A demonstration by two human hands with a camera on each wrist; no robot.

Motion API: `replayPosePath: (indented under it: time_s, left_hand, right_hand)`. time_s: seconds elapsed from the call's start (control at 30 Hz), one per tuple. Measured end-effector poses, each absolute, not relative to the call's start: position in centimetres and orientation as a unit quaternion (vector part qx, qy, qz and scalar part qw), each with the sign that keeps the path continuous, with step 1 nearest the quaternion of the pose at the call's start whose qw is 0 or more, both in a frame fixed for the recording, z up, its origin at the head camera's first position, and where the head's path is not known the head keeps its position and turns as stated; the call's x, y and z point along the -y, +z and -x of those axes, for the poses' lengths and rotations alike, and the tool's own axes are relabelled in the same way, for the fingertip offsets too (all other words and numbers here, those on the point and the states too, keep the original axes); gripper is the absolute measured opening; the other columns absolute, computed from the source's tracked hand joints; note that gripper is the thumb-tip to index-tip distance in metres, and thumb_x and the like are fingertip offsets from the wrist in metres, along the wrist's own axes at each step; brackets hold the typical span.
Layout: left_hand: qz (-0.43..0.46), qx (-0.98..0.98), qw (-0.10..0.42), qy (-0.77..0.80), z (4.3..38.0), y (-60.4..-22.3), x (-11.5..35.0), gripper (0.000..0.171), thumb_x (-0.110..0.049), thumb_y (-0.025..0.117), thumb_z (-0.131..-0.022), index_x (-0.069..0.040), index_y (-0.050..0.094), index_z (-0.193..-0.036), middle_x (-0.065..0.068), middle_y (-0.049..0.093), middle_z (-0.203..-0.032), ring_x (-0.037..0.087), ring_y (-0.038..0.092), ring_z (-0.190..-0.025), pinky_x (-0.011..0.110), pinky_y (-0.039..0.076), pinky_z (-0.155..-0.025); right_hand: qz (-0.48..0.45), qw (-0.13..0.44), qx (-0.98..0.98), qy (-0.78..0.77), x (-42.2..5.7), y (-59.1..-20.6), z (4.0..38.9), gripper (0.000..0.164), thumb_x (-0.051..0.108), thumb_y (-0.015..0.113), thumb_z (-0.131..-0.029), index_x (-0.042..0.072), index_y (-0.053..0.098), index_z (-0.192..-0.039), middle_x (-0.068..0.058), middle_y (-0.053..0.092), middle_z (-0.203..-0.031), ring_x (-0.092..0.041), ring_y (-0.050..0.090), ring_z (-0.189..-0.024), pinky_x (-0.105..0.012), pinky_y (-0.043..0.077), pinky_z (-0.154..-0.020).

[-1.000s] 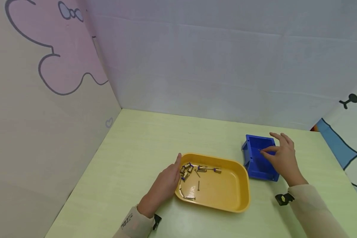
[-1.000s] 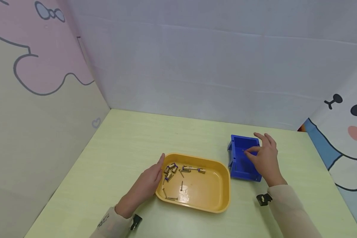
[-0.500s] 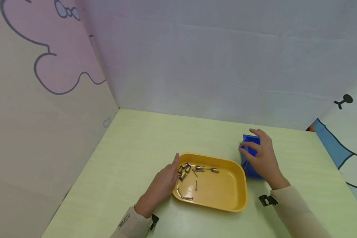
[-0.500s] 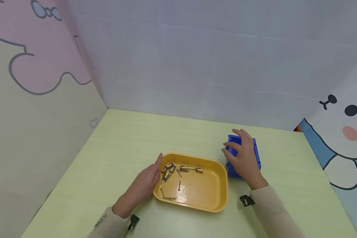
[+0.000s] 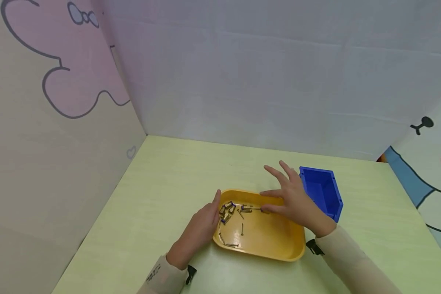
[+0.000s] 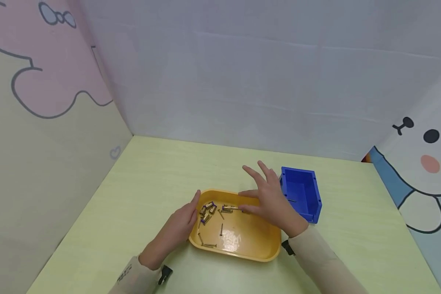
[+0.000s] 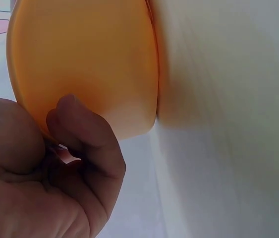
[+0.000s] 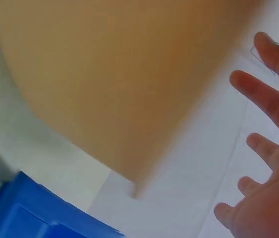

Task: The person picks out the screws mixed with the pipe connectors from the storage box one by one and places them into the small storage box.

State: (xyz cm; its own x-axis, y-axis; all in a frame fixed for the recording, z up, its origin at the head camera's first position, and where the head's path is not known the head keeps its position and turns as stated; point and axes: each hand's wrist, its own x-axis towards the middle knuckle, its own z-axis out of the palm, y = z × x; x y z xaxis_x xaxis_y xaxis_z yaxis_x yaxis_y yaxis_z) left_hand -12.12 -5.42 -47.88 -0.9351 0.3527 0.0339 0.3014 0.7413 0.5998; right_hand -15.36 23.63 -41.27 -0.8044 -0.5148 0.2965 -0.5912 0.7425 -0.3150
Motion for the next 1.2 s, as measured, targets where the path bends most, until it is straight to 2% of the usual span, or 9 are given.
replayPosePath:
  time_s: [0.23, 0.47, 0.63, 0.83, 1.0, 1.2]
  left_hand:
    - [-0.177, -0.933, 0.039, 0.309, 12.1, -47.9, 5.4, 0.059, -0.014, 0.041, -0.107, -0.007, 0.017, -0.160, 0.019, 0.058, -0.136, 0.030, 0.060, -0.119, 0.046, 0.049, -0.097]
    - [-0.182, -0.934, 0.030, 0.307, 12.2, -48.0, 5.5, 0.059, -0.014, 0.041, -0.107, -0.009, 0.015, -0.160, 0.019, 0.062, -0.128, 0.026, 0.064, -0.105, 0.044, 0.051, -0.091]
    - [-0.180, -0.933, 0.038, 0.310, 12.3, -48.0, 5.3, 0.059, -0.015, 0.041, -0.107, -0.010, 0.015, -0.160, 0.019, 0.060, -0.132, 0.027, 0.063, -0.111, 0.045, 0.050, -0.093]
    - [-0.182, -0.935, 0.038, 0.302, 12.3, -48.1, 5.2, 0.058, -0.015, 0.039, -0.108, -0.010, 0.015, -0.161, 0.019, 0.060, -0.133, 0.029, 0.062, -0.115, 0.045, 0.050, -0.094]
    - [-0.182, -0.935, 0.032, 0.303, 12.3, -48.1, 5.3, 0.059, -0.015, 0.039, -0.108, -0.011, 0.014, -0.161, 0.019, 0.062, -0.130, 0.029, 0.063, -0.112, 0.045, 0.050, -0.094]
    - [-0.176, -0.934, 0.041, 0.310, 12.2, -48.2, 5.3, 0.058, -0.016, 0.040, -0.107, -0.009, 0.017, -0.160, 0.019, 0.059, -0.135, 0.029, 0.061, -0.118, 0.046, 0.049, -0.097]
  right_hand:
    - [-0.308, 0.078, 0.919, 0.232, -23.3, -39.6, 15.8, 0.033, 0.033, 0.081, -0.083, 0.023, 0.078, -0.114, -0.003, 0.025, -0.163, -0.034, 0.000, -0.151, -0.074, 0.014, -0.108]
    - [-0.337, 0.051, 0.911, 0.232, -20.6, -41.1, 16.0, 0.031, 0.033, 0.082, -0.082, 0.021, 0.080, -0.110, -0.002, 0.023, -0.164, -0.034, 0.002, -0.152, -0.070, 0.018, -0.110]
    - [-0.355, 0.041, 0.913, 0.198, -19.4, -43.1, 16.1, 0.036, 0.033, 0.087, -0.076, 0.020, 0.080, -0.109, -0.004, 0.017, -0.166, -0.039, 0.000, -0.151, -0.067, 0.019, -0.111]
    - [-0.339, 0.022, 0.930, 0.138, -19.2, -45.2, 16.3, 0.039, 0.040, 0.086, -0.076, 0.023, 0.079, -0.110, -0.010, 0.013, -0.166, -0.051, 0.002, -0.147, -0.068, 0.021, -0.110]
    - [-0.330, 0.014, 0.936, 0.122, -19.3, -45.7, 16.6, 0.045, 0.043, 0.087, -0.072, 0.026, 0.078, -0.113, -0.015, 0.017, -0.165, -0.051, 0.004, -0.147, -0.068, 0.014, -0.112]
    - [-0.326, -0.001, 0.943, 0.071, -18.9, -46.1, 16.8, 0.049, 0.046, 0.088, -0.069, 0.029, 0.078, -0.113, -0.009, 0.022, -0.165, -0.045, 0.004, -0.150, -0.072, 0.010, -0.110]
